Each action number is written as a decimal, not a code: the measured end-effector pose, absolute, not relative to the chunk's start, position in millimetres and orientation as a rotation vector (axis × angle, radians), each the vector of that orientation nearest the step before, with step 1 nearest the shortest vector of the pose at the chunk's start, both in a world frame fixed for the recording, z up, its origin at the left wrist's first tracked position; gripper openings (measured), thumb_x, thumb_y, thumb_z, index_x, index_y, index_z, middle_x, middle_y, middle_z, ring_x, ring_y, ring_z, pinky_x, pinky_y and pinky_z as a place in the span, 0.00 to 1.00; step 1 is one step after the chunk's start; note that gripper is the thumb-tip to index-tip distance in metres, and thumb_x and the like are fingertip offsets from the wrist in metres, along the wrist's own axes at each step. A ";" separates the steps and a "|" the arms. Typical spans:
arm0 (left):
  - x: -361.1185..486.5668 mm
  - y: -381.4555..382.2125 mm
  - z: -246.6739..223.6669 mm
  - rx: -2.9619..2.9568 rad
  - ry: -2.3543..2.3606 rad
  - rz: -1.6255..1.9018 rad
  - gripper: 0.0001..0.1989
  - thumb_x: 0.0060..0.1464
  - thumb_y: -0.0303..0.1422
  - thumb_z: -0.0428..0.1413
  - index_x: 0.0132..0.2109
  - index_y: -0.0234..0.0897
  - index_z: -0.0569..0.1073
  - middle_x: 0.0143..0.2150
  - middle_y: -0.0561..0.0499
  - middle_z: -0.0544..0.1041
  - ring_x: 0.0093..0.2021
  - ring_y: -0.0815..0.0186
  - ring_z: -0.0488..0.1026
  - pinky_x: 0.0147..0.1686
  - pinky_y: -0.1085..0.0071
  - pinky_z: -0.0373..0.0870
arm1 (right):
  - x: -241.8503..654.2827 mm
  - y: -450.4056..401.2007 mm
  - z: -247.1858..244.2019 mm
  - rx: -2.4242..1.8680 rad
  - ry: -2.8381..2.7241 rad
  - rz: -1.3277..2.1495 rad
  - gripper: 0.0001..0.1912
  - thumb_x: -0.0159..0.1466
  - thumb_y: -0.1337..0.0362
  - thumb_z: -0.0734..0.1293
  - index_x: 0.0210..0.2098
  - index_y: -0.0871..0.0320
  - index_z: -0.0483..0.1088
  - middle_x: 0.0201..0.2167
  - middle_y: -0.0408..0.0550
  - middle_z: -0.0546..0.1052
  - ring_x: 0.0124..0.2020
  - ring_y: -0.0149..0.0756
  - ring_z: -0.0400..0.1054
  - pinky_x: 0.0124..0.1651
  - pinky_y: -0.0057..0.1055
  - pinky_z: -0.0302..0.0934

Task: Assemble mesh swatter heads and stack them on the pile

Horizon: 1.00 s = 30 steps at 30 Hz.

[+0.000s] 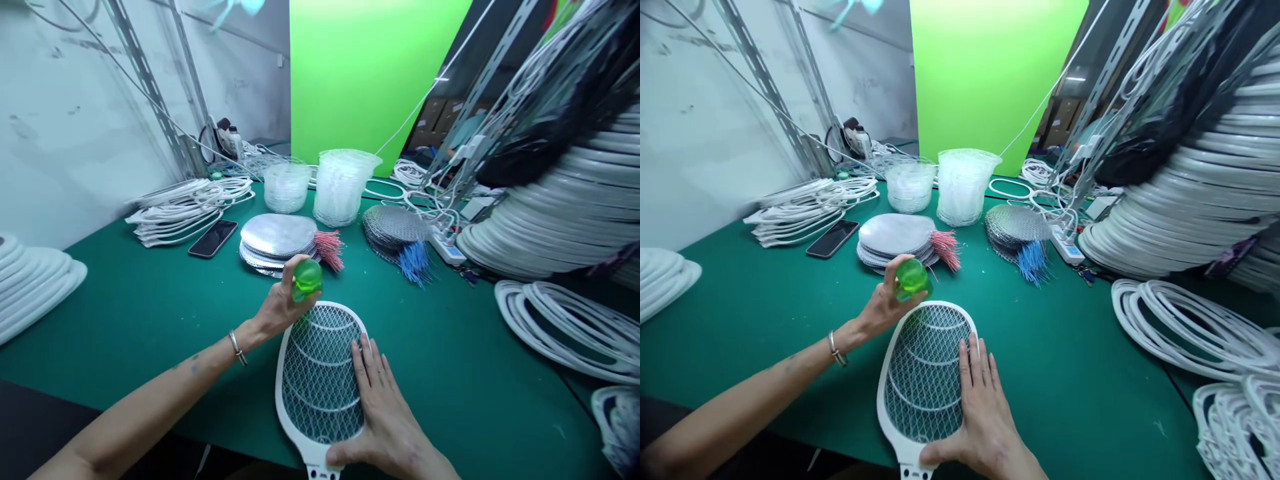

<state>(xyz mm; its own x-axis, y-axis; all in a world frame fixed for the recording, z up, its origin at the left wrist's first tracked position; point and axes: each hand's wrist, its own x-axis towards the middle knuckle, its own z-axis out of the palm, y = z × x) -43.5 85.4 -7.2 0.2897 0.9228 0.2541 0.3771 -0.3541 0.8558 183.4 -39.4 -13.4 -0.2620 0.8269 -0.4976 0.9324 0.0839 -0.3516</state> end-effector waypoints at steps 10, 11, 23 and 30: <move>31.0 94.9 -3.7 2.148 0.957 0.780 0.33 0.56 0.35 0.56 0.64 0.44 0.51 0.33 0.55 0.71 0.26 0.67 0.70 0.28 0.74 0.63 | 183.2 -36.4 -11.4 1.752 2.228 -0.938 0.78 0.38 0.28 0.67 0.68 0.66 0.22 0.68 0.56 0.17 0.67 0.55 0.11 0.68 0.54 0.21; 35.6 93.0 -2.9 2.159 0.982 0.739 0.32 0.55 0.34 0.57 0.64 0.44 0.52 0.30 0.56 0.70 0.24 0.68 0.69 0.28 0.73 0.63 | 183.0 -36.1 -11.2 1.752 2.213 -0.938 0.79 0.38 0.28 0.67 0.68 0.67 0.22 0.68 0.56 0.17 0.67 0.54 0.11 0.68 0.53 0.21; 18.8 87.3 -5.2 1.930 1.177 0.988 0.31 0.57 0.36 0.56 0.63 0.46 0.52 0.41 0.52 0.74 0.33 0.66 0.74 0.35 0.72 0.67 | 185.9 -39.1 -13.6 1.763 2.277 -0.938 0.77 0.40 0.29 0.67 0.68 0.64 0.22 0.68 0.55 0.18 0.67 0.54 0.12 0.68 0.53 0.22; 1.7 84.9 -6.8 1.705 1.232 0.955 0.32 0.55 0.36 0.58 0.62 0.46 0.53 0.39 0.53 0.73 0.34 0.64 0.75 0.36 0.69 0.71 | 185.4 -39.2 -12.6 1.749 2.291 -0.907 0.76 0.41 0.28 0.66 0.68 0.62 0.21 0.69 0.53 0.18 0.67 0.50 0.10 0.68 0.50 0.21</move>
<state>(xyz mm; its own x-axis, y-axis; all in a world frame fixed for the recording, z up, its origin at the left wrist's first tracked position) 1.7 84.9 -6.8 0.2379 0.9643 0.1165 0.3531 -0.1976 0.9145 185.4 -39.2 -12.6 -0.3250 0.8386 -0.4371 0.9105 0.1524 -0.3845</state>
